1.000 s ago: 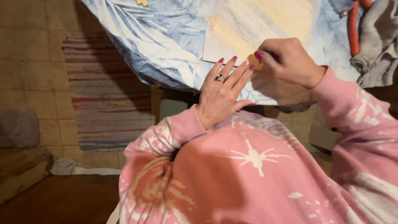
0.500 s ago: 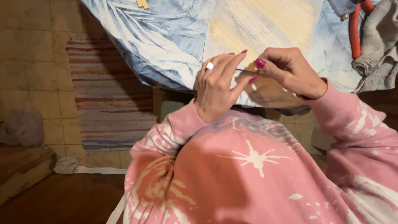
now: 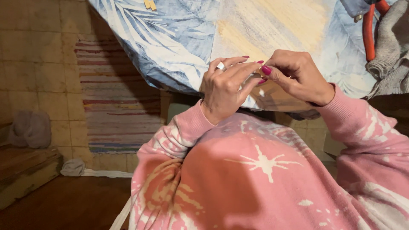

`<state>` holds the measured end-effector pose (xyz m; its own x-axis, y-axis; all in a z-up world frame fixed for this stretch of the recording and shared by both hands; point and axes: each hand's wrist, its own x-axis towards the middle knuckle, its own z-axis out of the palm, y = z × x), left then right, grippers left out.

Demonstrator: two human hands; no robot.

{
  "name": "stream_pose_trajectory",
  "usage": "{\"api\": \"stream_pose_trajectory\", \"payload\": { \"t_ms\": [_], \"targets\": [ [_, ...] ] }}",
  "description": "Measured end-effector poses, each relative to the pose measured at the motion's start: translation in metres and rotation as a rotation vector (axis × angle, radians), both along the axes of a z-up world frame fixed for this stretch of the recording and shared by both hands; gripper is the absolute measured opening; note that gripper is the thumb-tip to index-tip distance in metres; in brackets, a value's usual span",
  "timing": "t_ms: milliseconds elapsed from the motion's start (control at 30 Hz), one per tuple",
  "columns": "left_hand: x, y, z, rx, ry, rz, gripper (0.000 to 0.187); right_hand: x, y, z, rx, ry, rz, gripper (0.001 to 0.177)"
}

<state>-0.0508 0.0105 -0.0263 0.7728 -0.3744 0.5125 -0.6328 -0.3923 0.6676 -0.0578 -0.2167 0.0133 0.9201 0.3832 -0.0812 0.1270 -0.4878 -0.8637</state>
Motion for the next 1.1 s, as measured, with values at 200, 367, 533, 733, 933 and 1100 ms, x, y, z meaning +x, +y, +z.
{"api": "stream_pose_trajectory", "payload": {
  "t_ms": [200,367,533,733,933,1100],
  "targets": [
    [-0.001,0.000,-0.004,-0.001,-0.035,0.011,0.025,0.001,0.001,0.001,-0.119,-0.126,0.035,0.016],
    [0.000,0.000,-0.004,0.011,-0.064,0.019,0.025,-0.001,0.000,-0.001,-0.036,-0.025,-0.001,0.016],
    [-0.006,-0.002,-0.010,0.019,-0.072,0.012,0.027,0.000,-0.001,0.000,-0.214,-0.087,0.015,0.014],
    [-0.016,-0.006,-0.021,0.315,-0.105,-0.056,0.063,-0.005,-0.030,-0.012,-0.561,-0.316,0.108,0.014],
    [-0.014,-0.006,-0.024,0.505,-0.076,-0.104,0.089,-0.009,-0.045,-0.028,-0.810,-0.355,0.101,0.017],
    [-0.012,-0.003,-0.022,0.532,-0.067,-0.134,0.097,0.063,0.002,-0.043,-0.695,-0.422,0.101,0.011]
  ]
}}
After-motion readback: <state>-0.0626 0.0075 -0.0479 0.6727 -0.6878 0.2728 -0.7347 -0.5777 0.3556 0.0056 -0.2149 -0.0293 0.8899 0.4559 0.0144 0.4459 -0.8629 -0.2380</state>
